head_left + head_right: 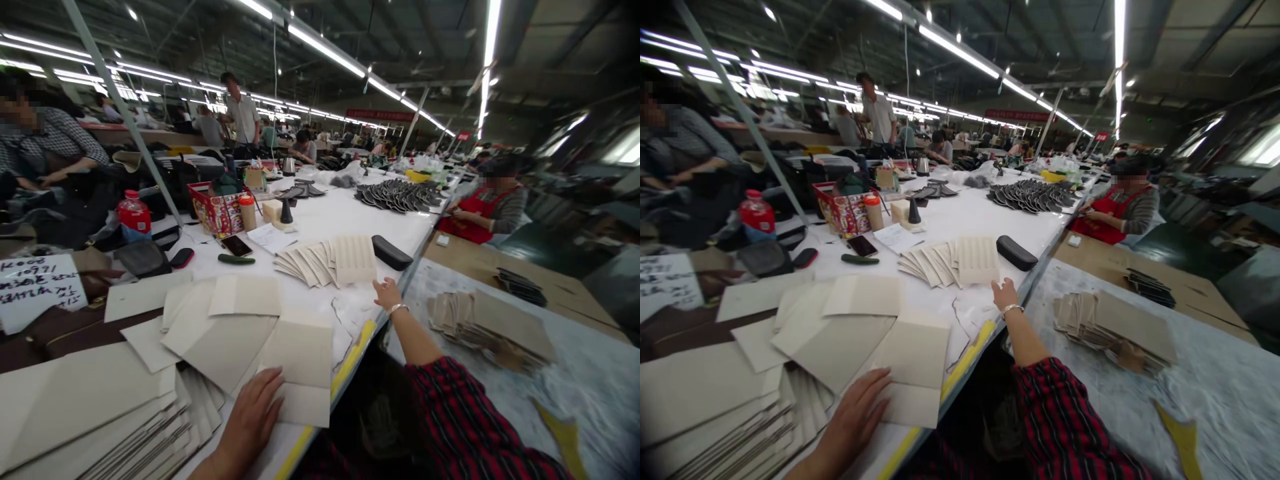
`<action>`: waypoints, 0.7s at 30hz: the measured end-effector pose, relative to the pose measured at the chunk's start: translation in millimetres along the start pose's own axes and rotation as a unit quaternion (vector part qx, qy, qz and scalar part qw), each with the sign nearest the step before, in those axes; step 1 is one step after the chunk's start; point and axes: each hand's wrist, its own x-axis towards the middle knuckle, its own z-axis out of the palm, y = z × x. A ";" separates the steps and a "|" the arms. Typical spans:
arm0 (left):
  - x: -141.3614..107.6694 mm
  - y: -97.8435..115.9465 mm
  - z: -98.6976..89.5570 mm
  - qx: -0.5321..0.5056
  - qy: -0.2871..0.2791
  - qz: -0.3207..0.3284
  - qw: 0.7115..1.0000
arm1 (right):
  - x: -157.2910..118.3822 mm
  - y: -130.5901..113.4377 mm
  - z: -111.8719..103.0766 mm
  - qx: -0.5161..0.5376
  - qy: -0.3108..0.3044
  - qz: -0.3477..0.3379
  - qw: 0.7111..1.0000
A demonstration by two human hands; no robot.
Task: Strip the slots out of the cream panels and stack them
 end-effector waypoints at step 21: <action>45.5 -9.4 23.4 0.079 -0.122 -0.096 0.985 | -134.8 38.2 73.4 -0.148 -0.280 0.064 0.946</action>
